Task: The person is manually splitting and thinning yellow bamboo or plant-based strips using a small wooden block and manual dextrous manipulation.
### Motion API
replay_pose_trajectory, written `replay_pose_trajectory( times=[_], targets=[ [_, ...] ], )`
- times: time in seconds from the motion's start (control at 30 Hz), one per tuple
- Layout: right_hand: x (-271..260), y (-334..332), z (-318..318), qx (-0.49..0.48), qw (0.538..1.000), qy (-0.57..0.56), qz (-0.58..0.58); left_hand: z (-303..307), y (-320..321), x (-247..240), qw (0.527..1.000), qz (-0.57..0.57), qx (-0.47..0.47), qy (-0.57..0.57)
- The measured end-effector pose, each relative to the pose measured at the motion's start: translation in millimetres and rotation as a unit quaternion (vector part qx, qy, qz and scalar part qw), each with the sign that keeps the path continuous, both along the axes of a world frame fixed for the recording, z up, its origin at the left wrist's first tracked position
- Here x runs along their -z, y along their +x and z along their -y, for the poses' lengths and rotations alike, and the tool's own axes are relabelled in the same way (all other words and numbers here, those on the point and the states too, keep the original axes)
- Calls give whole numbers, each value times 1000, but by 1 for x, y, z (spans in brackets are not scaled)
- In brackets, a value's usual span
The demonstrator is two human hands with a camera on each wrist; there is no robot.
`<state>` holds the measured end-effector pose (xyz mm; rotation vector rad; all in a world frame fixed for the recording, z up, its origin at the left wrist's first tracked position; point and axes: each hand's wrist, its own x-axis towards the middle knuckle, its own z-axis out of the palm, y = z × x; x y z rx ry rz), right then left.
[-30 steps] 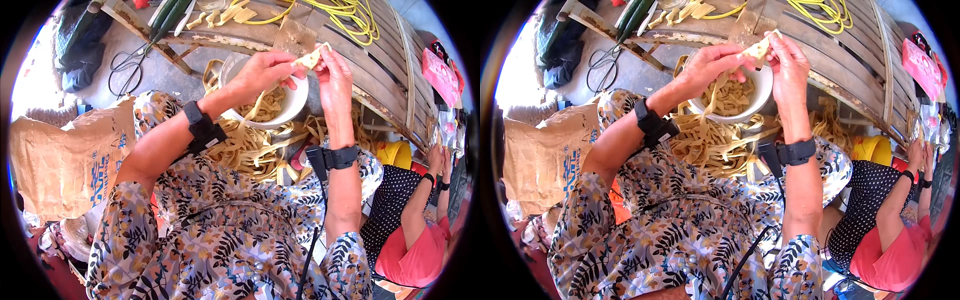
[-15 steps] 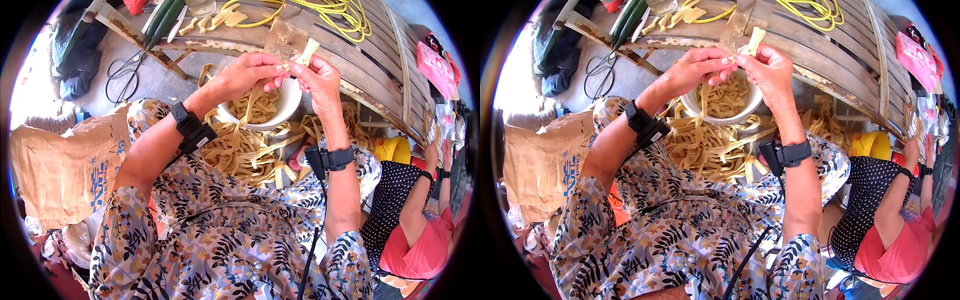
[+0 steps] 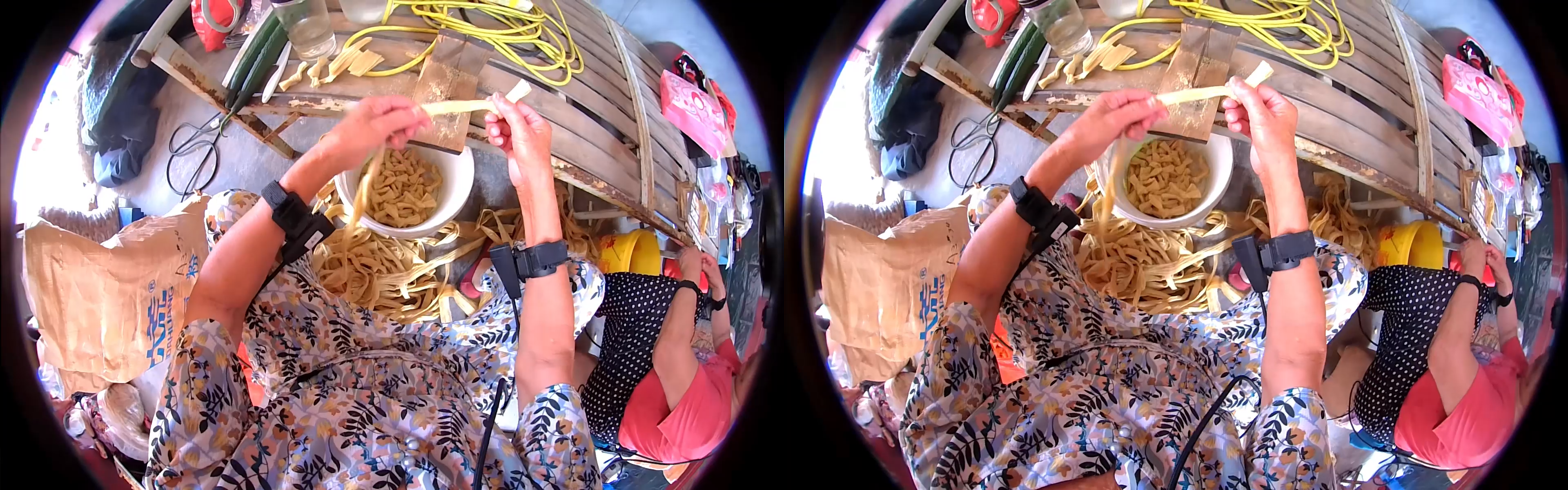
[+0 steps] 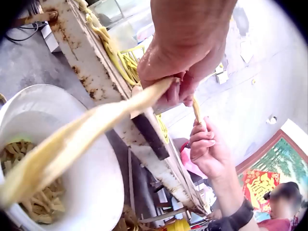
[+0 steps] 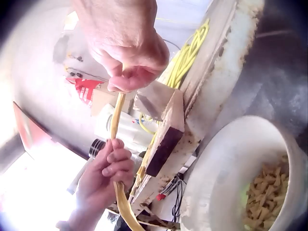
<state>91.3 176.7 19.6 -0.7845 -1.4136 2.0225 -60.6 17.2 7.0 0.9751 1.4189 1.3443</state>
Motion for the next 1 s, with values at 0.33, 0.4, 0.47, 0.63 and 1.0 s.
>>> replay_pose_trajectory(
  times=[0.33, 0.4, 0.47, 0.63, 1.0],
  targets=[
    [14, -45, -17, 100, 992, -3, -79, -54, -37, -3, 978, -129, -159, 31],
    [16, -47, -21, 100, 992, -10, -77, -57, -37, 0, 974, -149, -168, 41],
    [18, -47, -22, 103, 992, -13, -73, -59, -38, 3, 971, -161, -170, 44],
    [23, -51, -22, 104, 992, -14, -75, -61, -43, 6, 969, -173, -174, 42],
    [37, -29, -24, 128, 990, 59, 31, -43, -48, 23, 973, -139, -182, -17]
  ],
)
